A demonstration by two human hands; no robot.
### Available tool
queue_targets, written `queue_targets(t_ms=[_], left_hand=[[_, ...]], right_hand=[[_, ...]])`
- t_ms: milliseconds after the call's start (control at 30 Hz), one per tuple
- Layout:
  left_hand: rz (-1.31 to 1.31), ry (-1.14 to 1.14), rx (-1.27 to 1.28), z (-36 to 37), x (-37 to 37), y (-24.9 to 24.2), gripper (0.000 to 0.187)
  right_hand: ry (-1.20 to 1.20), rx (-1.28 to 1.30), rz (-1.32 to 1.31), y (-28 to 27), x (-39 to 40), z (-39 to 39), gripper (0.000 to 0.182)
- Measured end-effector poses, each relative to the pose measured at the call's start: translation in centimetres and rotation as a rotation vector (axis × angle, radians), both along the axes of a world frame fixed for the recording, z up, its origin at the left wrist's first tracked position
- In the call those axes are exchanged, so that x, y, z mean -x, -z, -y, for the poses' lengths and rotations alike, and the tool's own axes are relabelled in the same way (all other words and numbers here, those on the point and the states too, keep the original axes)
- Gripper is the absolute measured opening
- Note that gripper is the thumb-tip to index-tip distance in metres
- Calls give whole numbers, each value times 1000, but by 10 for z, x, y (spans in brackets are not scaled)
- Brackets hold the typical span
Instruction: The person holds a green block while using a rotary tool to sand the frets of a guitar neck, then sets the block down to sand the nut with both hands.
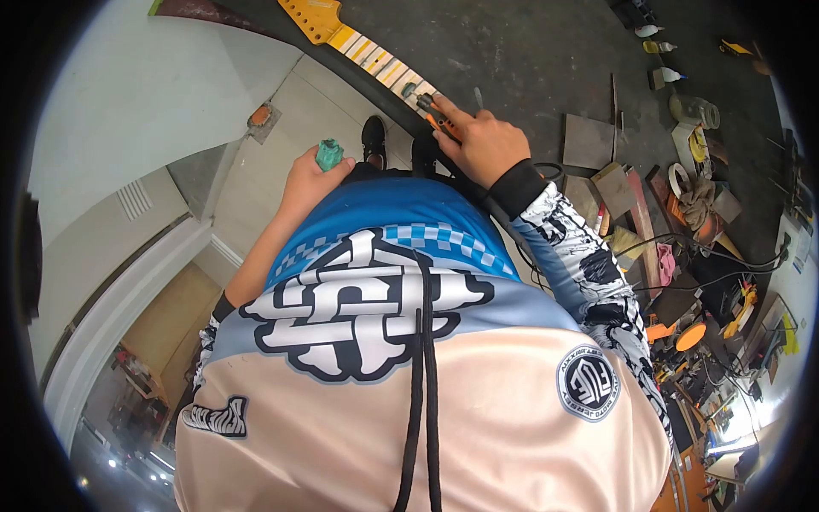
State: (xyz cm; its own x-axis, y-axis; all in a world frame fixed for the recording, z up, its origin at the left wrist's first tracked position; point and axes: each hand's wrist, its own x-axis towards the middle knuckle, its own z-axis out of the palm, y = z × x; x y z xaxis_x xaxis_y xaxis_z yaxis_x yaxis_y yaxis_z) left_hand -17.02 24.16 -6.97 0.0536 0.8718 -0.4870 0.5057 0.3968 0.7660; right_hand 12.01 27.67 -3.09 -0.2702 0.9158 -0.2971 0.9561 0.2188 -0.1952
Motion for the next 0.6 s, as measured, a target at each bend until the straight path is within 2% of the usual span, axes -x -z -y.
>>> queue_targets(t_ms=[100, 300, 500, 600], left_hand=[[-66, 46, 93, -1, 2, 1, 38], [-82, 38, 110, -4, 1, -2, 39], [-20, -13, 2, -2, 2, 2, 44], [-29, -8, 29, -5, 2, 1, 44]], right_hand=[[-23, 17, -18, 3, 4, 4, 57], [8, 18, -40, 6, 6, 7, 57], [102, -22, 8, 8, -8, -12, 56], [146, -38, 23, 6, -15, -19, 55]])
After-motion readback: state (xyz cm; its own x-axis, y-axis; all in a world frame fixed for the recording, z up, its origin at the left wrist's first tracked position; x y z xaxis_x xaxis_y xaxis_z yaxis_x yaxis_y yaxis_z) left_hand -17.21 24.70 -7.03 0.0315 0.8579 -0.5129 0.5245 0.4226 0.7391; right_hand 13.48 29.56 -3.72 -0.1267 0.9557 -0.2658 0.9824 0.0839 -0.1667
